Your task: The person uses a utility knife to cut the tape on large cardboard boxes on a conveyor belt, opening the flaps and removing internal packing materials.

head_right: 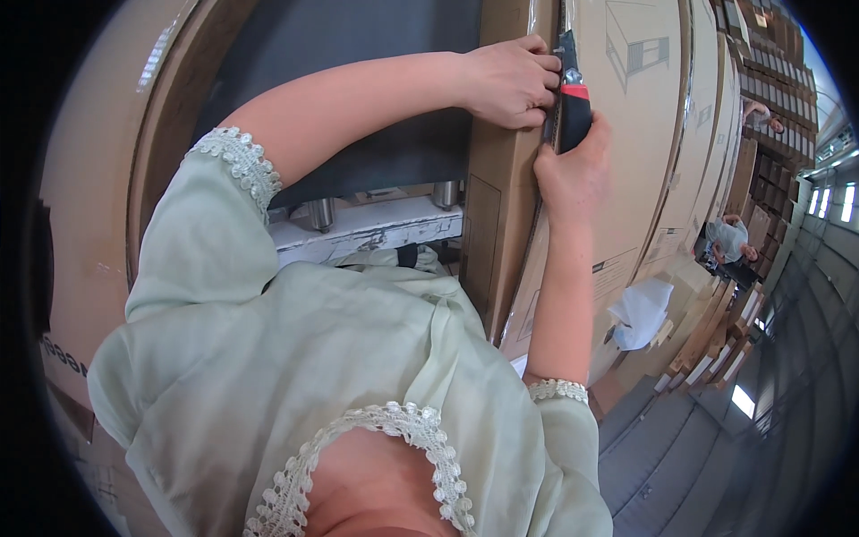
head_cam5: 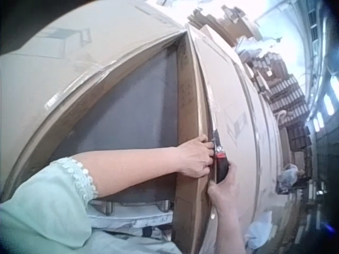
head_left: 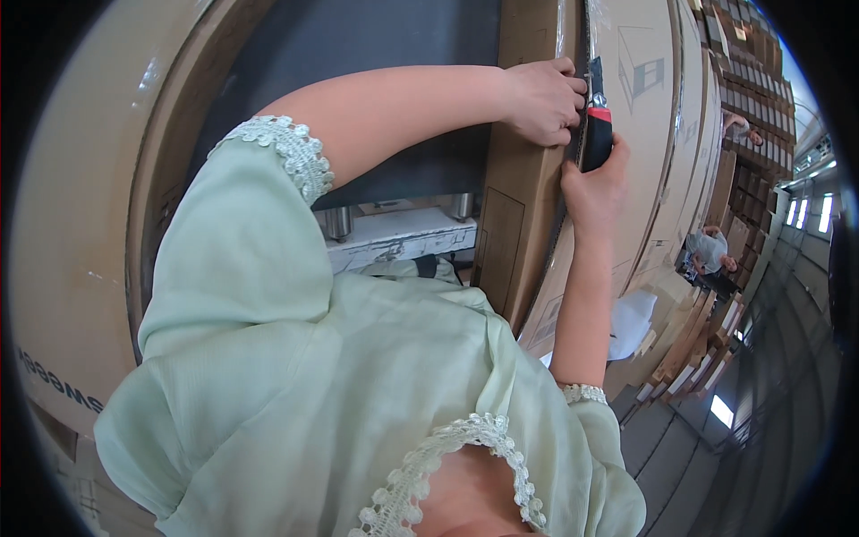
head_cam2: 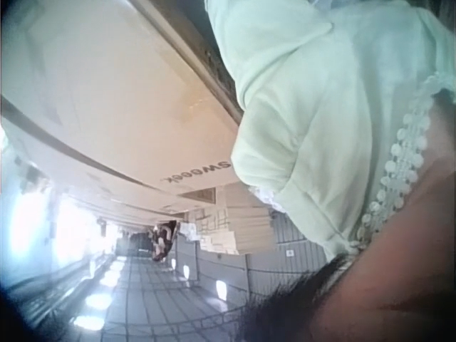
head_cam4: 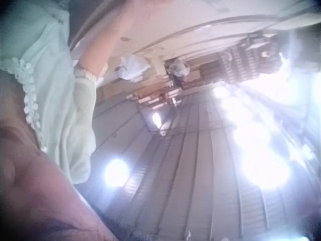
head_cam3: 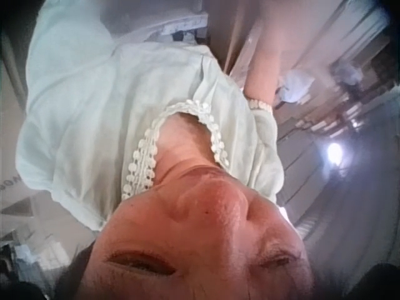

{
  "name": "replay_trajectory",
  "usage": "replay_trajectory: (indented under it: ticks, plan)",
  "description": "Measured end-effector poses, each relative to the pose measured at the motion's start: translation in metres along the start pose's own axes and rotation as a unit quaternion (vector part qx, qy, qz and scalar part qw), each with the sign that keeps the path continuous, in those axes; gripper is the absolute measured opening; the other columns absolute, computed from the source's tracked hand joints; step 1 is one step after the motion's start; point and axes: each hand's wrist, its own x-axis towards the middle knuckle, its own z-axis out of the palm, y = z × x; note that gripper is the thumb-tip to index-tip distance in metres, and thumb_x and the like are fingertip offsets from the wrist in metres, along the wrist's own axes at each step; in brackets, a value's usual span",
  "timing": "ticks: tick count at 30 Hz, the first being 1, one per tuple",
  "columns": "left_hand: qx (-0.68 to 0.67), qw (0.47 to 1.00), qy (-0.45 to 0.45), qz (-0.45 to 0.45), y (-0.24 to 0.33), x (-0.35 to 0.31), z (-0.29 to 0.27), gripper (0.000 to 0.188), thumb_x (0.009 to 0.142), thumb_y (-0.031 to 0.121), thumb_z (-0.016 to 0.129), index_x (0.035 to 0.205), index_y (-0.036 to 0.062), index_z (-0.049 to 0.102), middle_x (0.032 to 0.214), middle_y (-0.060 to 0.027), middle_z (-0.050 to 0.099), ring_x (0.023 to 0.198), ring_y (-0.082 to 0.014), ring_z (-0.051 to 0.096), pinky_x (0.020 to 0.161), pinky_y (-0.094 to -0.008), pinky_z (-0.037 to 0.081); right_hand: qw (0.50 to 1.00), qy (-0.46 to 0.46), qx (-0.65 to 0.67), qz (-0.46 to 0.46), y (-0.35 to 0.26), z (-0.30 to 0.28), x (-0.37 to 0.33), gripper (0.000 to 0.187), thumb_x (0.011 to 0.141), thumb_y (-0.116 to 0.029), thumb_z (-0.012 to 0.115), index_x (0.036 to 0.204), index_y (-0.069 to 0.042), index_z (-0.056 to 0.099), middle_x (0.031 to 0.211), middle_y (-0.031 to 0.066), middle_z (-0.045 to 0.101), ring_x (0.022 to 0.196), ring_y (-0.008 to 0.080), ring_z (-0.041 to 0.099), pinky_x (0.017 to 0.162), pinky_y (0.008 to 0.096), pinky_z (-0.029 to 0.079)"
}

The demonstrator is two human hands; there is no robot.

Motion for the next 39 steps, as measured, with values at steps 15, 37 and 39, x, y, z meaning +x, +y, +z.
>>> replay_trajectory:
  ticks: [15,37,39]
  plan:
    - [-0.103,0.987,0.111,-0.058,0.016,-0.044,-0.005,0.027,0.085,0.021,0.051,0.101,0.0117,0.070,0.122,-0.0049,0.062,0.126,-0.0206,0.046,0.107,-0.0412,0.028,0.989,0.074,-0.042,-0.118,-0.025,-0.007,-0.014,0.067,0.068,-0.009,0.069,0.131,-0.009,0.044,0.111,0.0216,0.059,0.096,0.0404,0.061,0.080,0.0458,0.049]
    - [-0.260,0.914,0.218,-0.221,0.060,-0.040,-0.020,0.024,0.061,0.015,0.066,0.077,-0.0027,0.067,0.078,-0.0165,0.066,0.096,-0.0280,0.060,0.106,-0.0380,0.031,0.980,0.029,0.176,-0.091,-0.053,-0.028,-0.041,0.065,0.070,0.005,0.070,0.130,0.000,0.044,0.114,0.0079,0.055,0.101,0.0164,0.056,0.088,0.0269,0.044]
    - [-0.233,0.927,0.198,-0.216,0.054,-0.044,-0.021,0.026,0.062,0.017,0.066,0.079,-0.0032,0.066,0.082,-0.0171,0.066,0.096,-0.0283,0.060,0.105,-0.0383,0.033,0.977,0.062,0.178,-0.097,-0.062,-0.019,-0.042,0.062,0.069,0.005,0.068,0.127,-0.001,0.048,0.106,0.0078,0.059,0.094,0.0156,0.057,0.085,0.0269,0.045]
